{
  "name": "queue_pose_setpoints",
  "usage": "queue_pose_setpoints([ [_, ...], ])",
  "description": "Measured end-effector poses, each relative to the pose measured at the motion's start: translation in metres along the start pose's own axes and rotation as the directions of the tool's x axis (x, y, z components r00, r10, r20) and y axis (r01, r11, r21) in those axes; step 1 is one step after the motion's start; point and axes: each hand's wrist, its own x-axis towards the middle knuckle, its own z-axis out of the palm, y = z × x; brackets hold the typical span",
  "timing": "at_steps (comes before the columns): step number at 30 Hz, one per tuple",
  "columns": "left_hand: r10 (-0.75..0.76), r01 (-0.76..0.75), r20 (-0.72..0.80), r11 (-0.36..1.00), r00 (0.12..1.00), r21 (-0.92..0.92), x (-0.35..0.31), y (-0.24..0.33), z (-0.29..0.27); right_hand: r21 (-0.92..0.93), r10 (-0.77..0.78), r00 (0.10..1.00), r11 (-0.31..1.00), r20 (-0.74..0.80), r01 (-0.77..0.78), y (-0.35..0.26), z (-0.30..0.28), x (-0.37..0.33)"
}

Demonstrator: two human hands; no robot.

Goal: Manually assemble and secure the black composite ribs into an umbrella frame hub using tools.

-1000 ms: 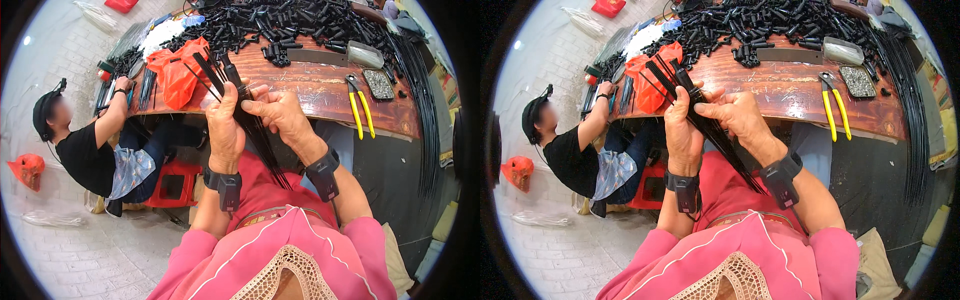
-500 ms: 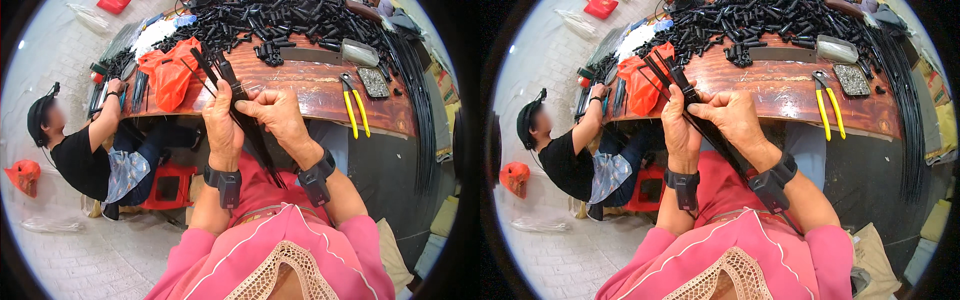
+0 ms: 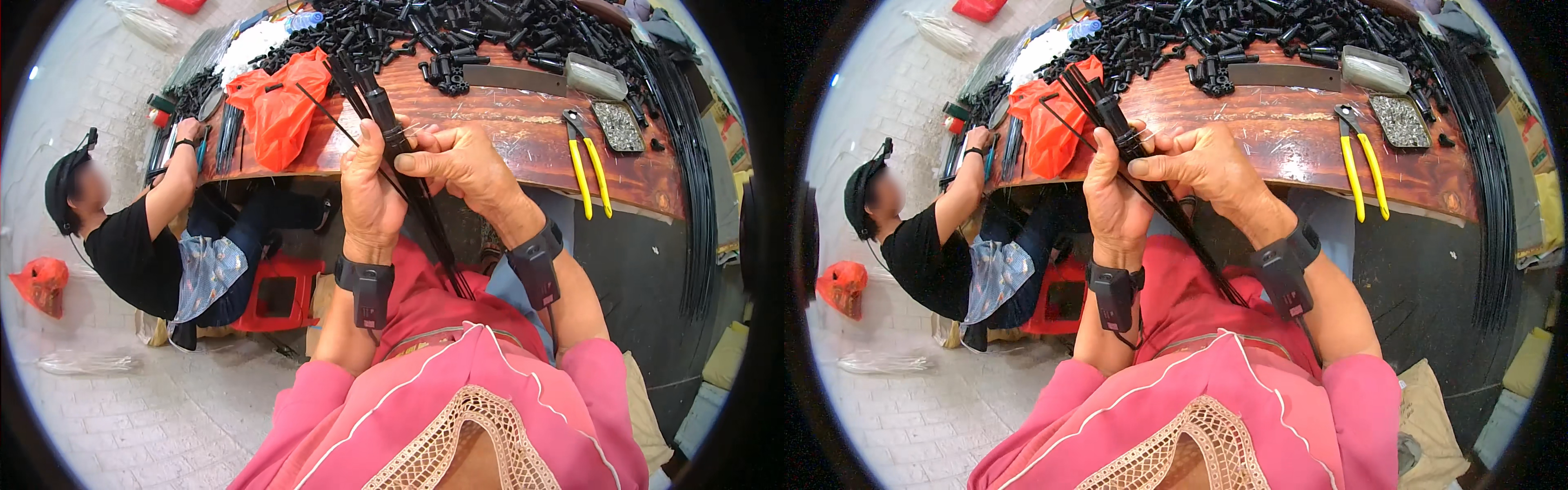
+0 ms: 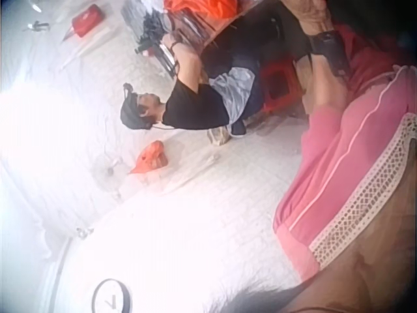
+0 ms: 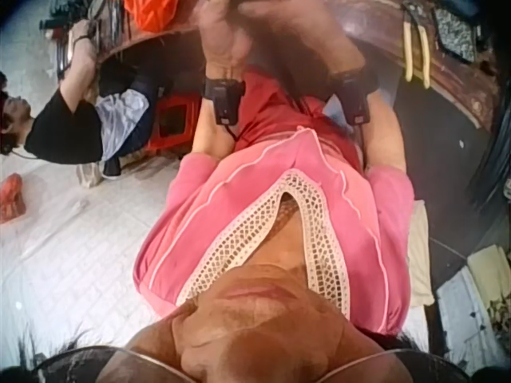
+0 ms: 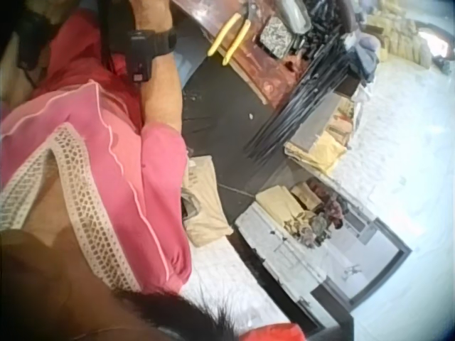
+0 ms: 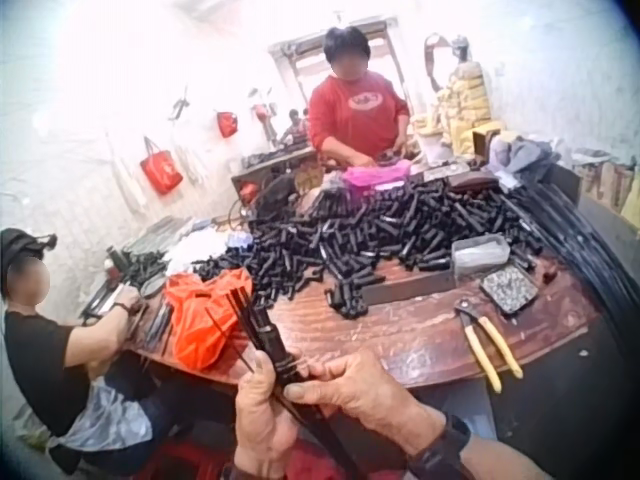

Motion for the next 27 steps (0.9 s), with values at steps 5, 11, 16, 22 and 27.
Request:
queue_pose_setpoints([
  [5, 0.031, -0.031, 0.015, 0.999, 0.999, 0.014, 0.003, 0.004, -0.01, -0.101, 0.002, 0.998, 0.995, -0.061, -0.008, -0.001, 0.008, -0.001],
  [11, 0.083, -0.077, -0.078, 0.994, 0.994, 0.071, -0.001, -0.004, 0.002, -0.139, -0.118, 0.986, 0.985, -0.118, 0.101, 0.013, 0.004, -0.003],
  [16, -0.013, 0.013, 0.006, 1.0, 1.0, -0.008, -0.001, 0.0, -0.015, -0.1, -0.085, 0.993, 0.992, -0.077, 0.077, 0.011, 0.008, -0.005],
  [22, -0.016, 0.016, -0.004, 0.999, 1.0, -0.028, -0.007, 0.001, 0.004, -0.059, -0.008, 0.999, 0.998, -0.035, 0.006, 0.012, -0.002, -0.001],
  [27, -0.063, 0.064, 0.078, 0.998, 0.995, -0.016, -0.002, 0.001, -0.004, 0.018, 0.026, 1.0, 0.999, -0.01, -0.026, 0.013, -0.01, 0.009],
])
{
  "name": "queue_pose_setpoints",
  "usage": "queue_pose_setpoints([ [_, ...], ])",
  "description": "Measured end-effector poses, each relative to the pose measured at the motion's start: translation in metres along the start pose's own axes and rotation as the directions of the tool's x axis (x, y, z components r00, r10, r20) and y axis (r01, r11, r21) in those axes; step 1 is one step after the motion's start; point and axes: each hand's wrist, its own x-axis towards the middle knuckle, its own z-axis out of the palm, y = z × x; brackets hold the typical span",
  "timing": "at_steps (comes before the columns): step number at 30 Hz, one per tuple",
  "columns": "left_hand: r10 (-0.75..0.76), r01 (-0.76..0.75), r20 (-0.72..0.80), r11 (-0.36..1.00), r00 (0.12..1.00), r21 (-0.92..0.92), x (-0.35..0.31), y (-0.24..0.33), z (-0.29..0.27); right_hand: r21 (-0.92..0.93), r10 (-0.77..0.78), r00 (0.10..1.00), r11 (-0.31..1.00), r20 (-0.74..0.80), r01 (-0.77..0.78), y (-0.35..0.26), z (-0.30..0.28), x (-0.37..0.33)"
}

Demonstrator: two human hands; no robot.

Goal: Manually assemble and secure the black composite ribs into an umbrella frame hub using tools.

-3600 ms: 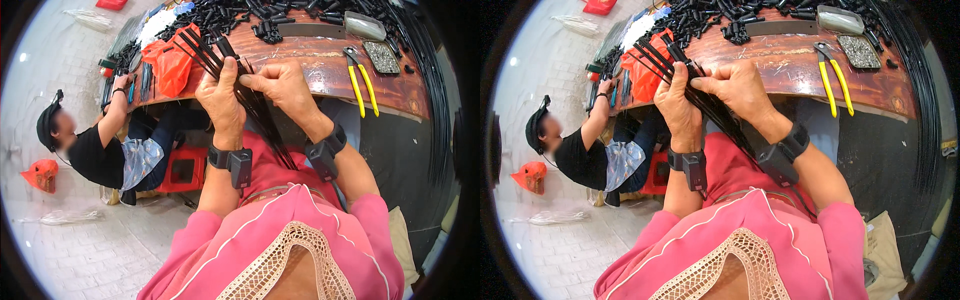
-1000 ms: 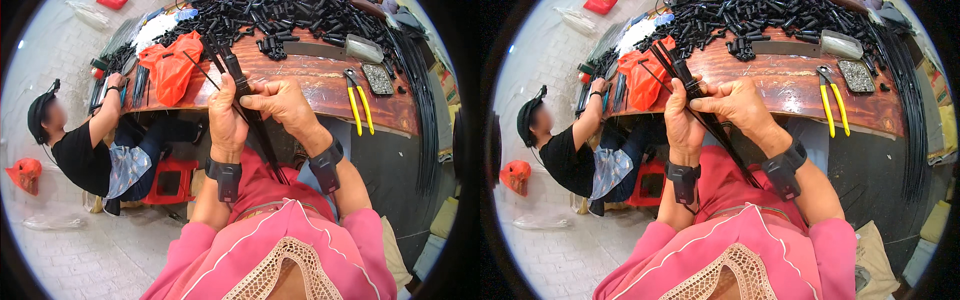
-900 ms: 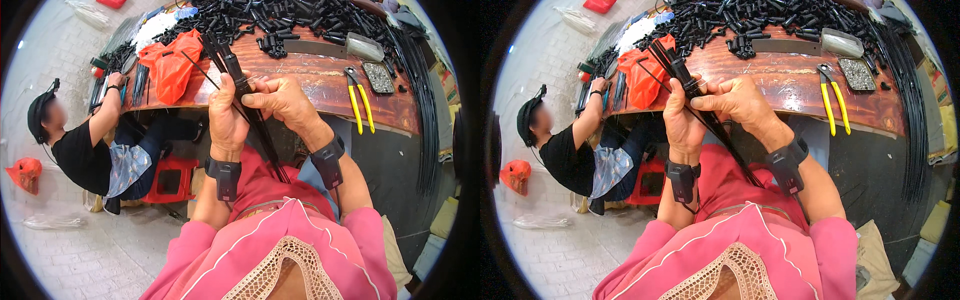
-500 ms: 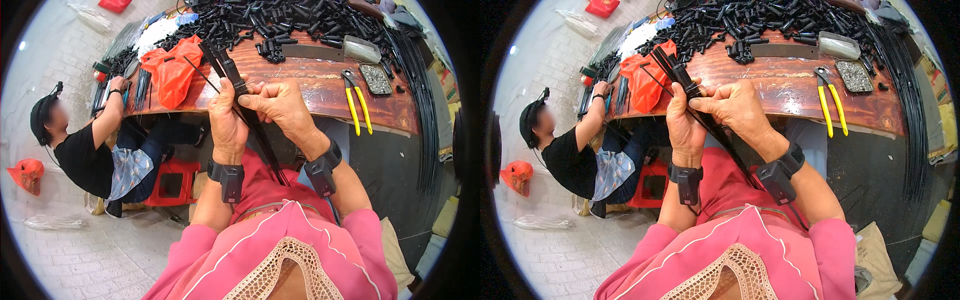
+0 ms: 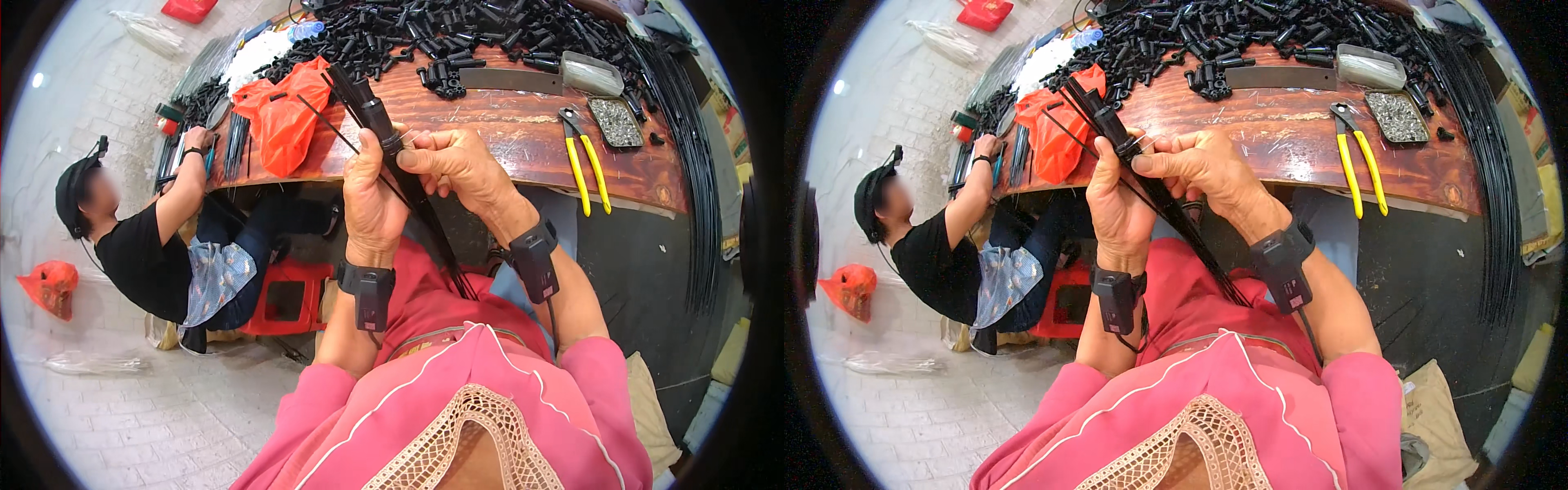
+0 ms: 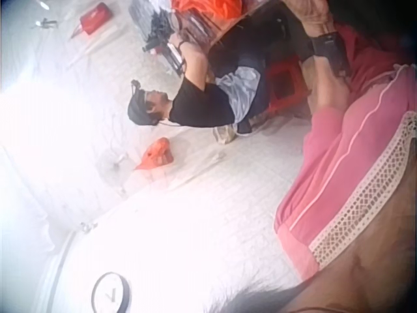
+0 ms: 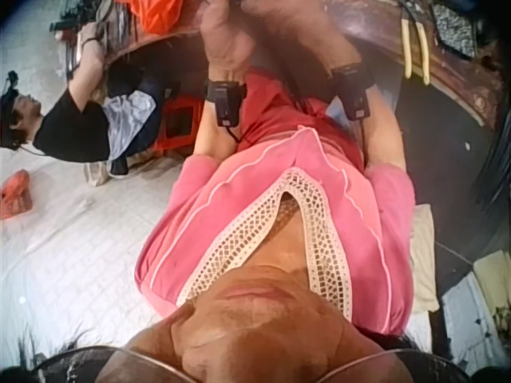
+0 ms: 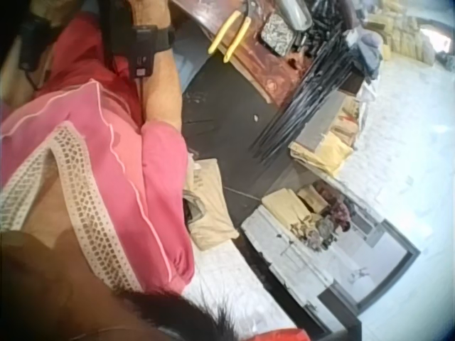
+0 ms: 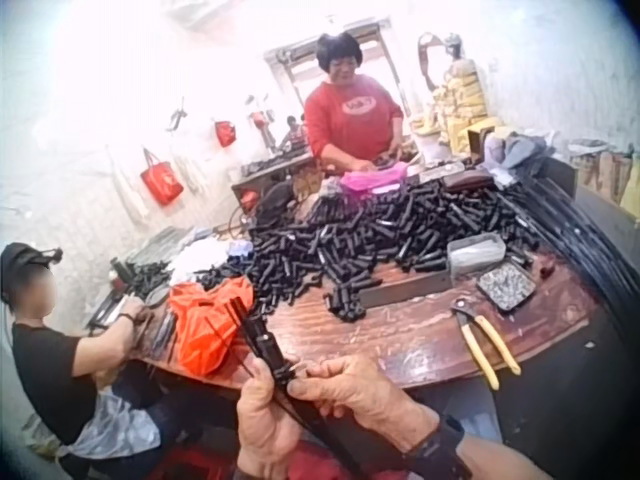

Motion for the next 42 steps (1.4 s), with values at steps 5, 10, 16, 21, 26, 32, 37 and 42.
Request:
queue_pose_setpoints([
  [5, 0.067, -0.066, -0.01, 0.994, 0.998, 0.09, 0.003, 0.002, 0.011, 0.003, 0.019, 1.0, 1.0, 0.011, -0.019, -0.03, -0.003, -0.006],
  [10, 0.043, -0.029, -0.066, 0.98, 0.997, 0.199, -0.001, -0.007, 0.009, -0.359, -0.229, 0.969, 0.915, -0.091, 0.182, -0.026, -0.018, -0.007],
  [16, -0.095, 0.052, 0.145, 0.96, 0.985, 0.275, -0.02, -0.003, 0.013, -0.124, 0.094, 0.952, 0.99, 0.291, -0.06, -0.059, -0.014, -0.027],
  [21, -0.101, 0.093, 0.205, 0.995, 0.974, 0.046, -0.022, -0.024, 0.015, 0.03, -0.024, 0.94, 0.999, 0.339, 0.015, -0.025, -0.025, -0.019],
  [26, 0.059, -0.064, 0.044, 0.99, 0.997, 0.126, -0.018, -0.02, 0.018, 0.03, -0.145, 0.976, 0.989, 0.163, 0.142, -0.032, -0.001, -0.035],
  [32, 0.116, -0.119, 0.029, 0.983, 0.993, 0.143, -0.02, -0.015, 0.024, -0.397, -0.533, 0.835, 0.743, 0.137, 0.539, -0.029, 0.001, -0.04],
  [37, 0.15, -0.149, 0.006, 0.974, 0.989, 0.171, -0.03, -0.01, 0.028, -0.372, -0.411, 0.903, 0.825, 0.125, 0.426, -0.04, 0.014, -0.048],
  [42, 0.181, -0.18, 0.007, 0.977, 0.984, 0.116, -0.043, -0.002, 0.029, -0.595, -0.577, 0.787, 0.56, 0.219, 0.577, -0.042, 0.027, -0.058],
])
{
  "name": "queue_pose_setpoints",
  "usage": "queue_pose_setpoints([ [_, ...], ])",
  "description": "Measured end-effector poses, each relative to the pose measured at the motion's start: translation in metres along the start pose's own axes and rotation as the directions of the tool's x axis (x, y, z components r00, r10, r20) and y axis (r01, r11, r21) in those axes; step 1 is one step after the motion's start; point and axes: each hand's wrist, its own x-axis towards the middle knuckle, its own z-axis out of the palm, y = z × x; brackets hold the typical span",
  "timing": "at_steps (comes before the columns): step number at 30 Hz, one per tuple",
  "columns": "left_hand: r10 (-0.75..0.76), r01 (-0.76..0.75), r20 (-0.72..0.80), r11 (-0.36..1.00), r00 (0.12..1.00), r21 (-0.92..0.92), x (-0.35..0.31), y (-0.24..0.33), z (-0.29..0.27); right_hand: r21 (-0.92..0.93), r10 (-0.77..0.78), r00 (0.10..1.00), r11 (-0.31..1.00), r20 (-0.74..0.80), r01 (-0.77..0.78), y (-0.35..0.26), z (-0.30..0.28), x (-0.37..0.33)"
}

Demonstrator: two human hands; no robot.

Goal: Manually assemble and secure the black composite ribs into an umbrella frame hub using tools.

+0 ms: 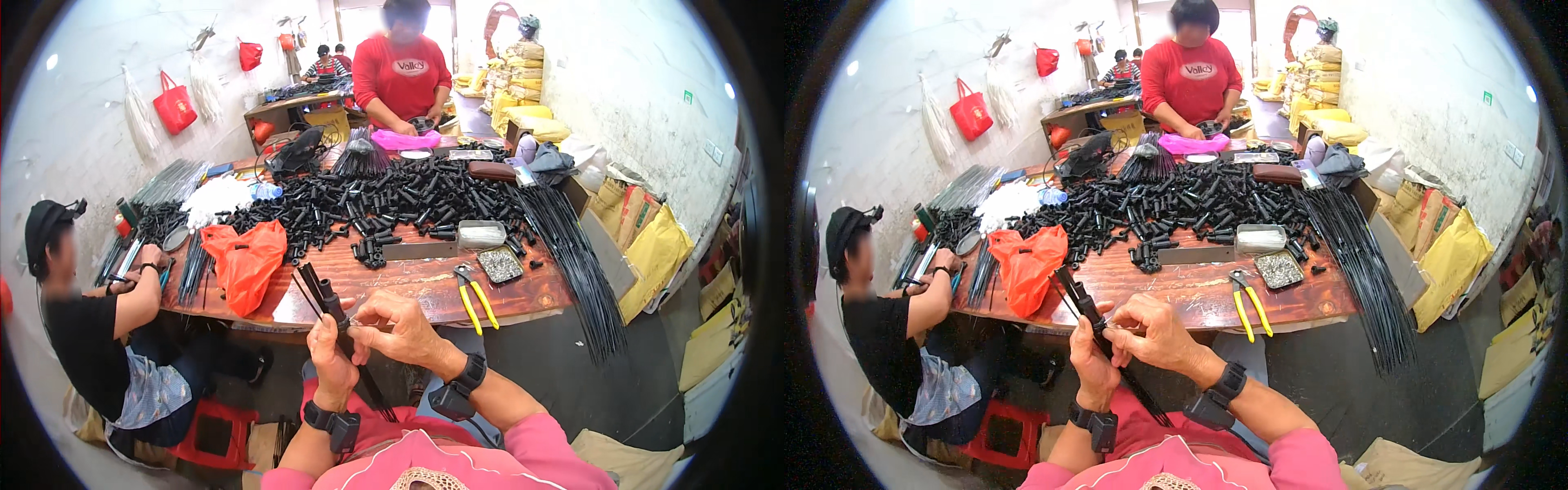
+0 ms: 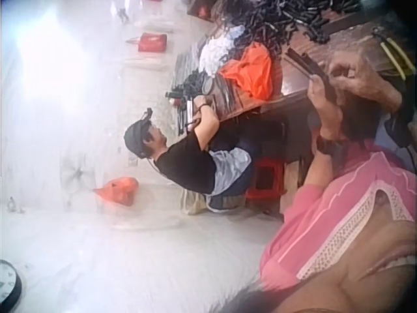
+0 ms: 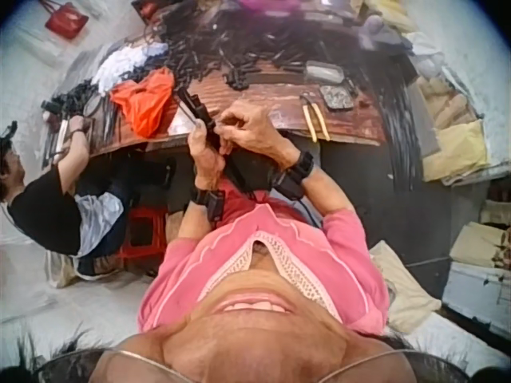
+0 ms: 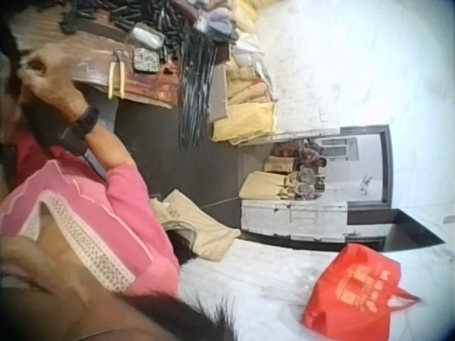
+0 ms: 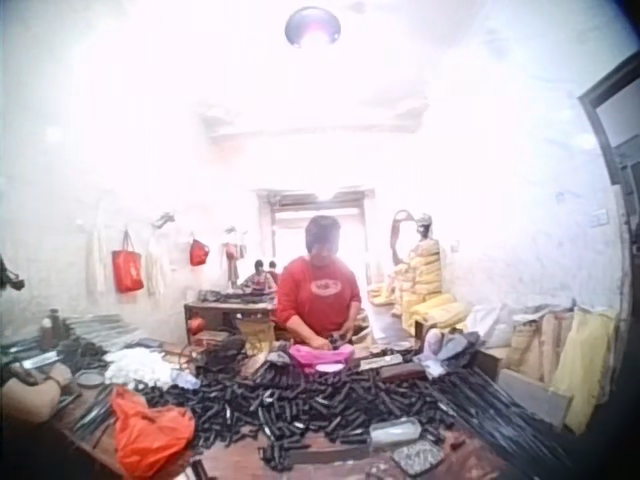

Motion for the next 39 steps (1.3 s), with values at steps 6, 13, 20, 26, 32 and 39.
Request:
queue_pose_setpoints([
  [6, 0.024, -0.022, -0.1, 1.0, 0.995, 0.016, -0.01, 0.006, -0.007, -0.01, -0.068, 0.998, 0.998, 0.008, 0.068, -0.008, 0.015, -0.004],
  [13, -0.028, 0.023, -0.076, 0.998, 0.997, -0.066, -0.009, 0.0, -0.018, 0.505, 0.538, 0.789, 0.613, 0.297, -0.608, -0.022, 0.015, 0.01],
  [20, -0.01, 0.006, -0.048, 0.997, 0.999, -0.076, 0.007, 0.005, -0.017, 0.43, 0.365, 0.931, 0.842, -0.011, -0.325, -0.009, 0.032, 0.002],
  [26, -0.059, 0.058, -0.016, 0.995, 0.998, -0.084, 0.016, -0.01, -0.015, -0.319, -0.222, 0.974, 0.927, -0.045, 0.197, 0.022, 0.008, 0.011],
  [32, -0.101, 0.101, -0.03, 0.995, 0.994, 0.016, 0.027, -0.023, -0.005, 0.401, 0.406, 0.909, 0.819, 0.098, -0.41, 0.018, -0.012, 0.011],
  [39, -0.195, 0.195, -0.008, 0.98, 0.981, 0.024, 0.036, -0.036, 0.001, 0.455, 0.393, 0.909, 0.79, 0.14, -0.412, 0.028, -0.031, 0.013],
])
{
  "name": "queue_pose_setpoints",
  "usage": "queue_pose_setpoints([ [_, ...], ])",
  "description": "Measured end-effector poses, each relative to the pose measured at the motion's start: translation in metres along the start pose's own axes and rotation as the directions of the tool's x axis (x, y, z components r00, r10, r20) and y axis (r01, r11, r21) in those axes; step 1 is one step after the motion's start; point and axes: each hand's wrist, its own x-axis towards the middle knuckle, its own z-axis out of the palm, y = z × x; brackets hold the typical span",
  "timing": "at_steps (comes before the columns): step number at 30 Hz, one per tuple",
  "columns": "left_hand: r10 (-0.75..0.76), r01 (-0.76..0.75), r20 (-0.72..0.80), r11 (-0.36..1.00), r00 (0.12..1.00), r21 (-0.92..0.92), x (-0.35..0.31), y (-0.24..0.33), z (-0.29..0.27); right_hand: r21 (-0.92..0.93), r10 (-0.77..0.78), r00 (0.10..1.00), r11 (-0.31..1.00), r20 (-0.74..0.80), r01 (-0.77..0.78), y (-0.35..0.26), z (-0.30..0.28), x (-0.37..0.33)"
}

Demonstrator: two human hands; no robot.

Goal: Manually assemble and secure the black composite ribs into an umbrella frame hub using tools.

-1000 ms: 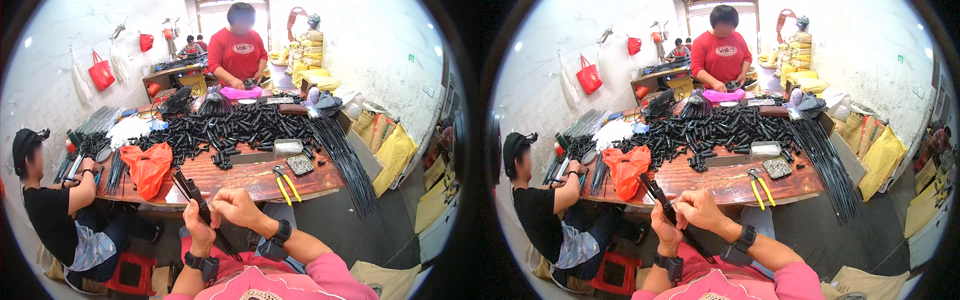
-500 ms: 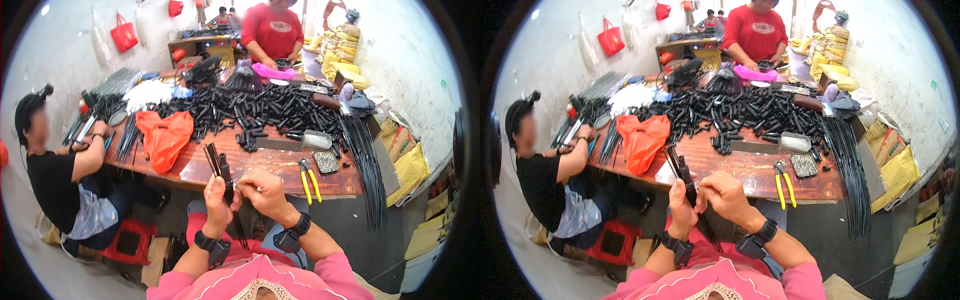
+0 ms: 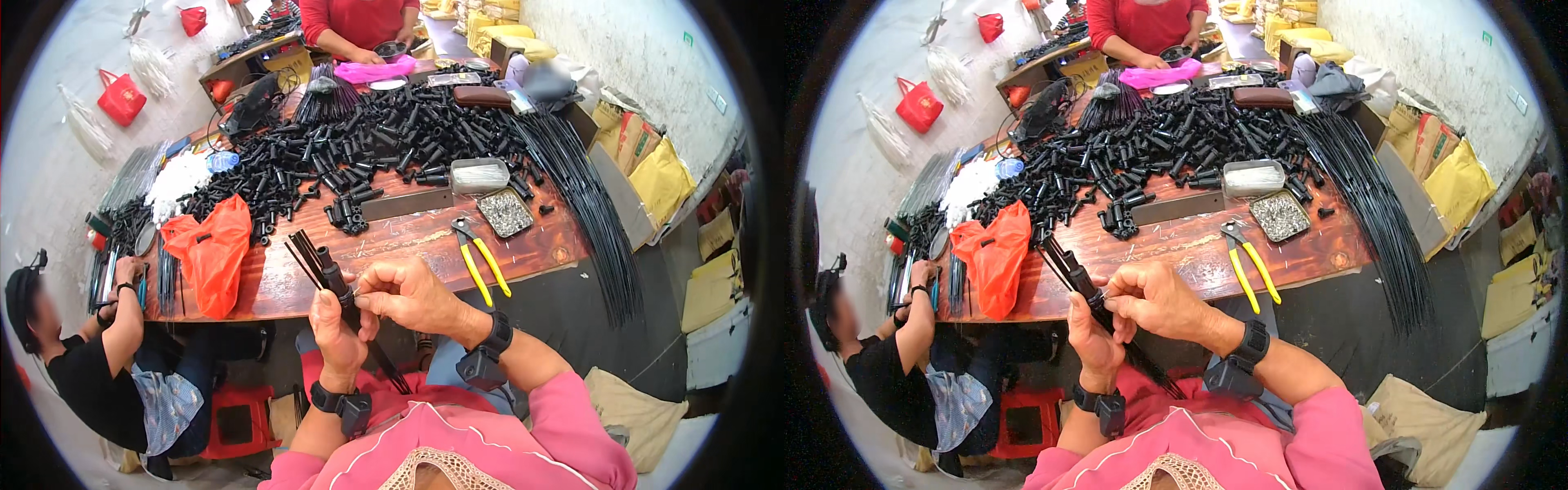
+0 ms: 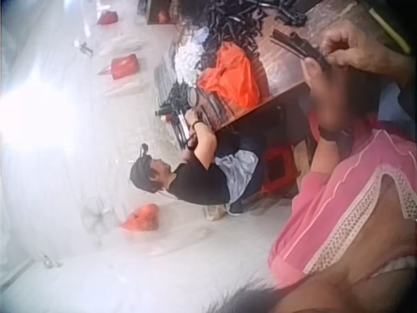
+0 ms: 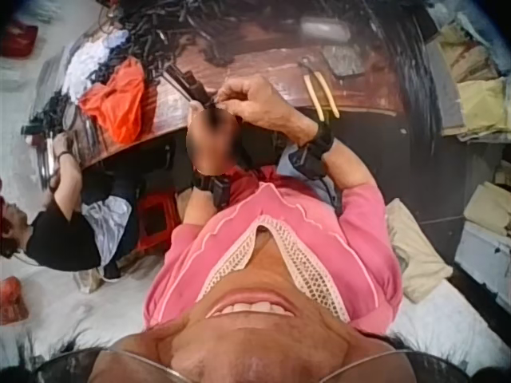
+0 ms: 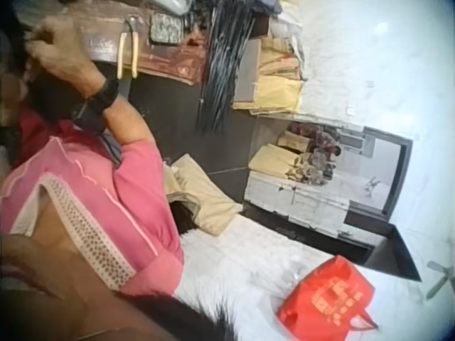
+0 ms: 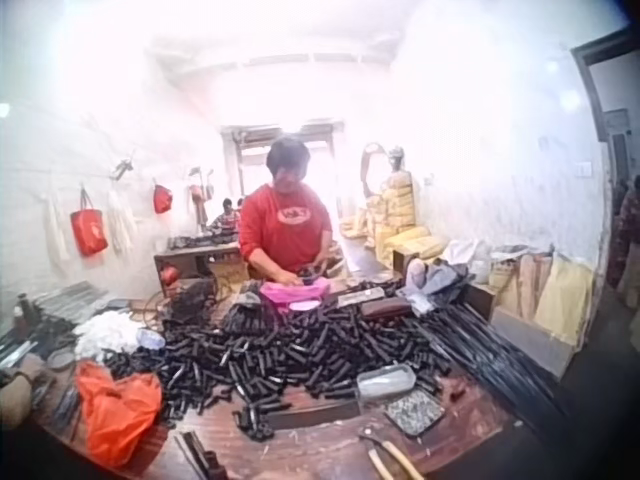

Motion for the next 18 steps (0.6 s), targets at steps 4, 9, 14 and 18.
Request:
queue_pose_setpoints([
  [4, -0.007, 0.007, 0.007, 1.0, 1.0, -0.015, 0.0, -0.004, -0.003, 0.013, 0.058, 0.998, 0.998, -0.009, -0.058, 0.005, -0.002, -0.001],
  [9, -0.005, 0.005, 0.001, 1.0, 1.0, -0.023, 0.002, 0.0, -0.002, 0.109, 0.101, 0.995, 0.989, 0.011, -0.102, -0.001, -0.005, -0.002],
  [14, -0.029, 0.031, 0.071, 0.999, 0.997, -0.029, 0.002, 0.008, -0.024, -0.935, -0.336, 0.913, 0.337, -0.232, -0.113, 0.014, -0.058, -0.039],
  [18, -0.056, 0.059, 0.041, 0.995, 0.998, -0.08, -0.002, 0.013, -0.027, -0.916, -0.29, 0.87, 0.074, -0.398, -0.394, 0.026, -0.08, -0.063],
])
